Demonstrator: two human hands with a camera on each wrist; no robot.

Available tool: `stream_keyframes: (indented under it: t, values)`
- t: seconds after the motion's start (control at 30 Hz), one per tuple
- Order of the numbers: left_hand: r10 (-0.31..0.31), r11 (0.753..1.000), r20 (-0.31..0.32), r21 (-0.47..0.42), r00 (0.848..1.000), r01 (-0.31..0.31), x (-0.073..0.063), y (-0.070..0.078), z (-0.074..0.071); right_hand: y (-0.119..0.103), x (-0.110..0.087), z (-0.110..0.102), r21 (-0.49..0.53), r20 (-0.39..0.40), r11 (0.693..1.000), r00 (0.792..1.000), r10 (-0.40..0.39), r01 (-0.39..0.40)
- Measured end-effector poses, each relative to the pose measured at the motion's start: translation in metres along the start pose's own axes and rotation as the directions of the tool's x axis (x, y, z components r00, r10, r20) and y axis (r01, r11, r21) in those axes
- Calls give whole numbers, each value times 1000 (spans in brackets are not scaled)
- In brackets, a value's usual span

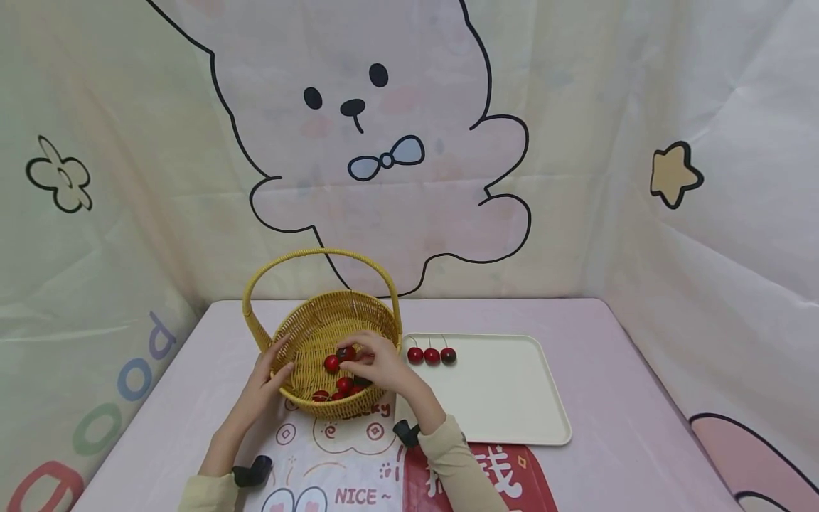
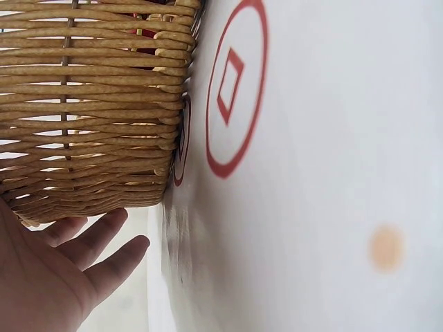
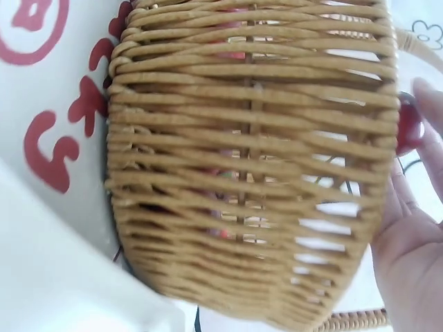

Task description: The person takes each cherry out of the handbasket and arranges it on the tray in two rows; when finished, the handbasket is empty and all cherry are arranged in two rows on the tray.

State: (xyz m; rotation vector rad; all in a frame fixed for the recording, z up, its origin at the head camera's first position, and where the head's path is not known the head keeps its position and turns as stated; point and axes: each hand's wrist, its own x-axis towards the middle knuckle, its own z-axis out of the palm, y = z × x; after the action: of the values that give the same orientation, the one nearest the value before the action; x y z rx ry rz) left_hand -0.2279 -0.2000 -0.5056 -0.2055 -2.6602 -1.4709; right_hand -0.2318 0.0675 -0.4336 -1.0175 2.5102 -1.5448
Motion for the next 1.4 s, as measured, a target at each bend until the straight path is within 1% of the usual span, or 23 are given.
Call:
stream_keyframes:
  t: [0.07,0.13,0.2,0.3,0.37,0.57,0.73,0.9,1.0,1.2,1.3,1.4]
  values:
    - [-2,1000,0,0,1000,2,0,0,0,-10,-5,-5,13,-18,1000,1000,-5,5]
    - [-4,1000,1,-1,1000,4,-1,0,-1,-18,-9,-10,-4,-36,1000,999,-8,8]
    - [-4,1000,3,-4,1000,4,-1,0,-1,-21,-12,-14,-11,-45,1000,999,1,-2]
    - [-2,1000,4,-8,1000,2,-1,0,-2,-18,-17,-19,-14,-55,1000,998,14,-14]
    - [-2,1000,5,-12,1000,2,-1,0,-2,-10,-19,-21,-1,-58,1000,998,21,-21]
    - [6,1000,0,-13,1000,-6,-1,1,-3,30,-26,-26,-11,-82,1000,996,-21,21]
    - [4,1000,-1,-11,1000,-4,-1,1,-2,36,-33,-39,-1,-106,1000,994,-23,23]
    - [0,1000,3,-9,1000,0,0,1,-2,39,-40,-50,-68,-133,998,991,-22,13]
    - [1,1000,3,-9,1000,-1,0,0,-1,38,-43,-56,-100,-154,995,988,-28,13]
    - [6,1000,3,-20,1000,-6,-1,0,-1,20,-52,-70,-119,-163,993,986,-37,18]
    - [10,1000,1,-19,1000,-10,-1,0,-1,17,-57,-77,-129,-173,992,985,-19,-3]
    - [10,1000,1,-15,1000,-10,-1,0,-1,20,-60,-83,-133,-189,991,982,4,-30]
